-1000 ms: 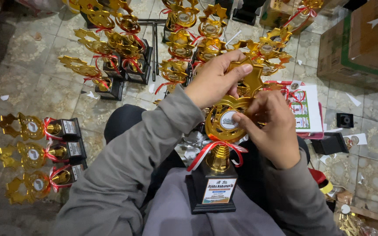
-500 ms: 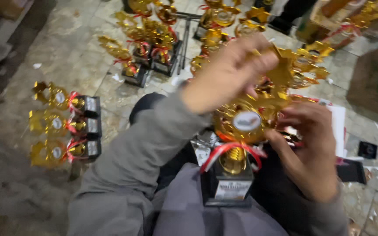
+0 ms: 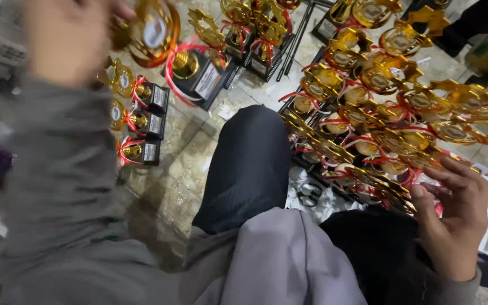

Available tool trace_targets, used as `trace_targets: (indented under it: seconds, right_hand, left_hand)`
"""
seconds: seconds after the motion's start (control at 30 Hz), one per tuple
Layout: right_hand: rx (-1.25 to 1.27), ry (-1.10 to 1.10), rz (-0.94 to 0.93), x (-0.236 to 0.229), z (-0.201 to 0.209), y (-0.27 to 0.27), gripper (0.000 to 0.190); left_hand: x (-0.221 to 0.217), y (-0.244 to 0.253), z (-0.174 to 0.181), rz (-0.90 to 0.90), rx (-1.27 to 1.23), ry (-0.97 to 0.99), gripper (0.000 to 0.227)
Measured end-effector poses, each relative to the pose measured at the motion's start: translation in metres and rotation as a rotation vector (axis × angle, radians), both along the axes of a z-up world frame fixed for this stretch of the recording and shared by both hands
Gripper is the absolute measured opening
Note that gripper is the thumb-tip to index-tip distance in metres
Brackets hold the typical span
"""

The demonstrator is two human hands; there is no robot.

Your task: The person sits on the floor and assembles gold trophies by attaching circular stickers to the top of each trophy. They pick up trophies from a pile, apply the stickers, and place the finished trophies on the floor.

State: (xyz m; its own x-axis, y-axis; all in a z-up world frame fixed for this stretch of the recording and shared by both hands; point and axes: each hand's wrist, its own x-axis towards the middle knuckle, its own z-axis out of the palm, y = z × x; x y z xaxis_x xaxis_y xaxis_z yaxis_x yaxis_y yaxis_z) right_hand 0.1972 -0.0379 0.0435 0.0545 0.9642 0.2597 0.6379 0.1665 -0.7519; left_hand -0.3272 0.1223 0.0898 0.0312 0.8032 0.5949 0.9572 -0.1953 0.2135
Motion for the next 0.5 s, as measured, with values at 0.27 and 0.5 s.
trace_targets:
  seconds: [0.27, 0.5]
  right_hand:
    - [-0.079, -0.036, -0.002, 0.006, -0.023, 0.007, 0.023]
    - [-0.16, -0.042, -0.038, 0.005, -0.034, 0.008, 0.023]
  left_hand:
    - [-0.072, 0.052, -0.237, 0.345, -0.339, -0.121, 0.018]
    - [-0.093, 0.037, -0.317, 0.449, -0.289, -0.246, 0.029]
